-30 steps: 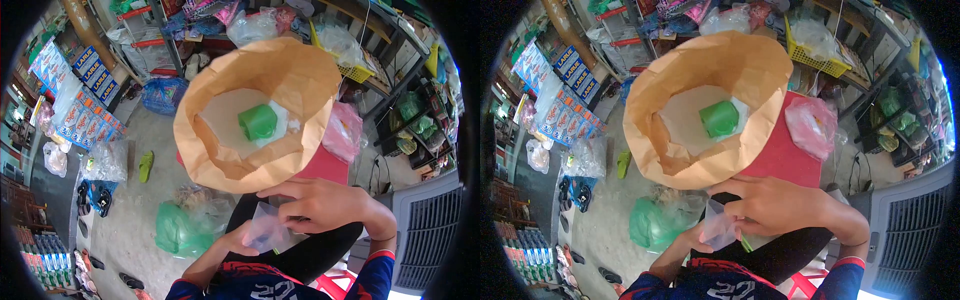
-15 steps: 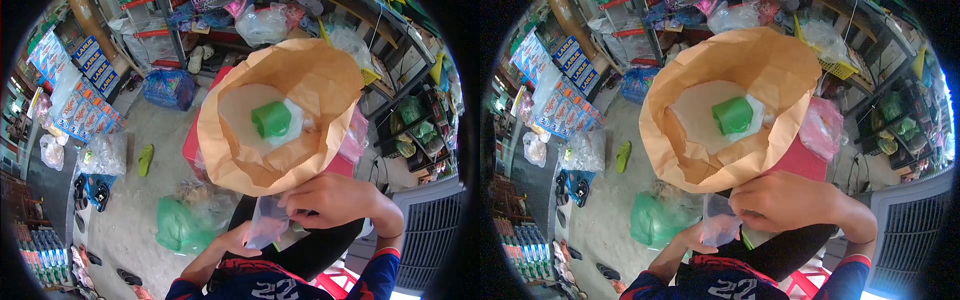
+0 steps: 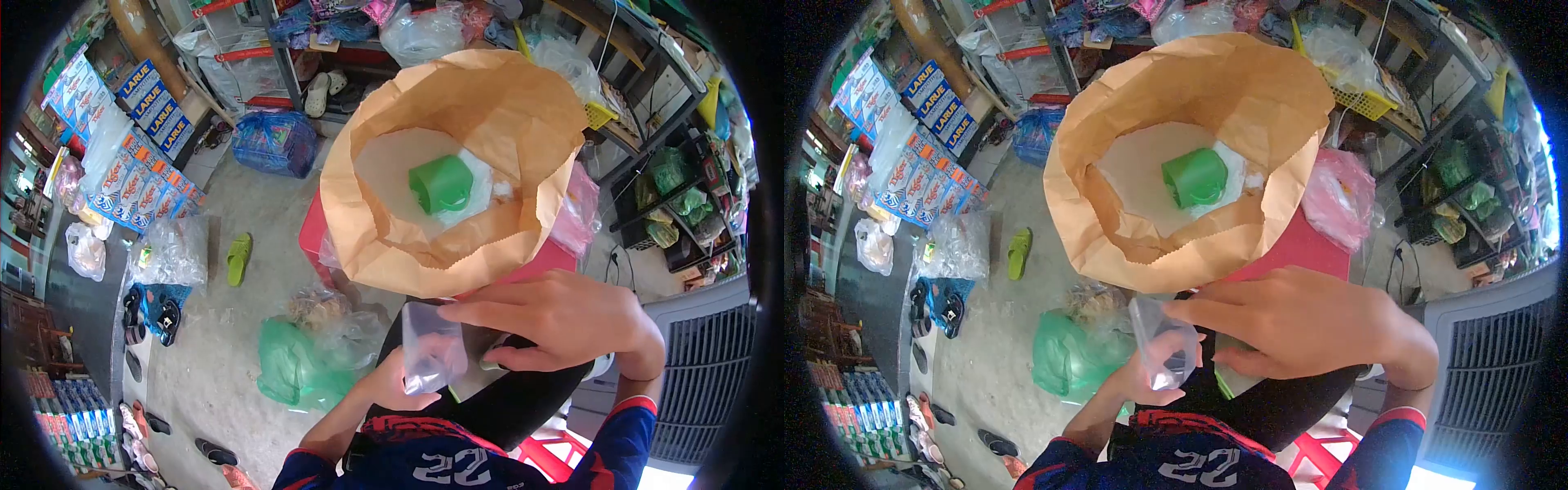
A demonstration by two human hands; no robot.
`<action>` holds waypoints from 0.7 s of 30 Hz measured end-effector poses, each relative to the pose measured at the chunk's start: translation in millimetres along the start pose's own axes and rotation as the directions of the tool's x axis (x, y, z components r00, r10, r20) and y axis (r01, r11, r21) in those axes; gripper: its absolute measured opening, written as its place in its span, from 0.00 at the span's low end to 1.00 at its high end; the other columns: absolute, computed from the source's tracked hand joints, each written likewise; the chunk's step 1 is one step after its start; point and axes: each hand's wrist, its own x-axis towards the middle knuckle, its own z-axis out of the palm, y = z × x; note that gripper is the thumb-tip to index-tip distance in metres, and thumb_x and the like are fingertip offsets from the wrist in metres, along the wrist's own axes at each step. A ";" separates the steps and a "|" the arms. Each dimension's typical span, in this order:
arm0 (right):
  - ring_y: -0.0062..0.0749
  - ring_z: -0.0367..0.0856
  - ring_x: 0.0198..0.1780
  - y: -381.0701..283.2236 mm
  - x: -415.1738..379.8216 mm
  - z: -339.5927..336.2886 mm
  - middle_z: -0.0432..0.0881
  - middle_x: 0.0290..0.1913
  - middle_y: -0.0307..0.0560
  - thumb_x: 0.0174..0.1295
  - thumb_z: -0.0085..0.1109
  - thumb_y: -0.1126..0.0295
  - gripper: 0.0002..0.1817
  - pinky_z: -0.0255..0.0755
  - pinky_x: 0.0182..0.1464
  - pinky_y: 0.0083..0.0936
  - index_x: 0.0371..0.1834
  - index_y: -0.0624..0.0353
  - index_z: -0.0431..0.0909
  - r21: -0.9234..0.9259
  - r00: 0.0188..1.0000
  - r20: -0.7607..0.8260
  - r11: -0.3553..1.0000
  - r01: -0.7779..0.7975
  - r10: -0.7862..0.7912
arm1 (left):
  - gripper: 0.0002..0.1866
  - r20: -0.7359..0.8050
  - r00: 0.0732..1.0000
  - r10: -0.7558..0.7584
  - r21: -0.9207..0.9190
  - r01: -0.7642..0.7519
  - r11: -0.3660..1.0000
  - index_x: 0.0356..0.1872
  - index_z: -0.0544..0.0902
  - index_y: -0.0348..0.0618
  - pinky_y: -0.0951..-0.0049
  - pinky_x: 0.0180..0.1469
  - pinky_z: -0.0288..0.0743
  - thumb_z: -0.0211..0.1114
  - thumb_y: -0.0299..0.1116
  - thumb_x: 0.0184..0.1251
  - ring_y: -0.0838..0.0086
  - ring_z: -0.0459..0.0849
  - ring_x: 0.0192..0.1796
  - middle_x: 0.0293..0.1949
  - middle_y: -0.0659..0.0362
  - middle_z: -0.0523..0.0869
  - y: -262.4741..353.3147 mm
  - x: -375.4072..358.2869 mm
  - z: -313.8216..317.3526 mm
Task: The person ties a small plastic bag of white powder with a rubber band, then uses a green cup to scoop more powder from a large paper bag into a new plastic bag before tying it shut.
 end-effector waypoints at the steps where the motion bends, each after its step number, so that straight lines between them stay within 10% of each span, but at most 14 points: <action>1: 0.49 0.89 0.47 -2.1 -3.1 -4.7 0.86 0.52 0.55 0.66 0.66 0.63 0.29 0.84 0.46 0.41 0.69 0.62 0.76 -0.014 0.999 -0.036 1.000 0.024 -0.024 | 0.42 -0.030 1.000 0.004 0.050 -0.003 0.999 0.72 0.69 0.34 0.59 0.72 0.66 0.76 0.30 0.52 0.66 0.78 0.61 0.53 0.54 0.80 3.4 0.6 0.4; 8: 0.37 0.90 0.31 -6.7 14.4 -73.3 0.91 0.36 0.46 0.64 0.67 0.72 0.13 0.84 0.38 0.27 0.50 0.62 0.88 -0.053 0.947 -0.319 0.998 0.031 -0.046 | 0.47 -0.115 0.960 0.257 0.165 -0.236 0.958 0.76 0.68 0.38 0.61 0.64 0.72 0.77 0.28 0.51 0.63 0.80 0.57 0.54 0.52 0.82 19.9 -0.4 0.9; 11: 0.47 0.89 0.39 1.6 51.0 -89.4 0.90 0.37 0.56 0.63 0.60 0.66 0.15 0.81 0.43 0.36 0.46 0.64 0.86 -0.050 0.965 -0.231 0.989 -0.141 0.126 | 0.47 -0.192 0.960 0.204 0.103 -0.187 0.977 0.77 0.67 0.38 0.62 0.57 0.77 0.77 0.32 0.53 0.65 0.83 0.53 0.50 0.51 0.83 47.1 -2.0 5.5; 17: 0.48 0.89 0.40 7.7 79.5 -85.6 0.90 0.39 0.55 0.63 0.60 0.63 0.16 0.81 0.47 0.42 0.43 0.65 0.86 -0.097 0.949 -0.283 0.989 0.112 -0.136 | 0.51 -0.347 0.866 0.360 0.128 -0.336 0.933 0.77 0.66 0.39 0.62 0.52 0.79 0.82 0.45 0.53 0.65 0.83 0.51 0.48 0.54 0.81 109.6 17.7 -4.4; 21: 0.40 0.89 0.42 17.6 74.2 -101.5 0.90 0.39 0.51 0.66 0.61 0.64 0.15 0.82 0.46 0.35 0.47 0.63 0.86 -0.184 0.964 -0.265 0.981 -0.055 0.004 | 0.53 -0.349 0.789 0.506 0.341 -0.397 0.852 0.75 0.66 0.36 0.65 0.55 0.79 0.81 0.53 0.53 0.69 0.82 0.51 0.46 0.58 0.80 182.2 67.4 -13.1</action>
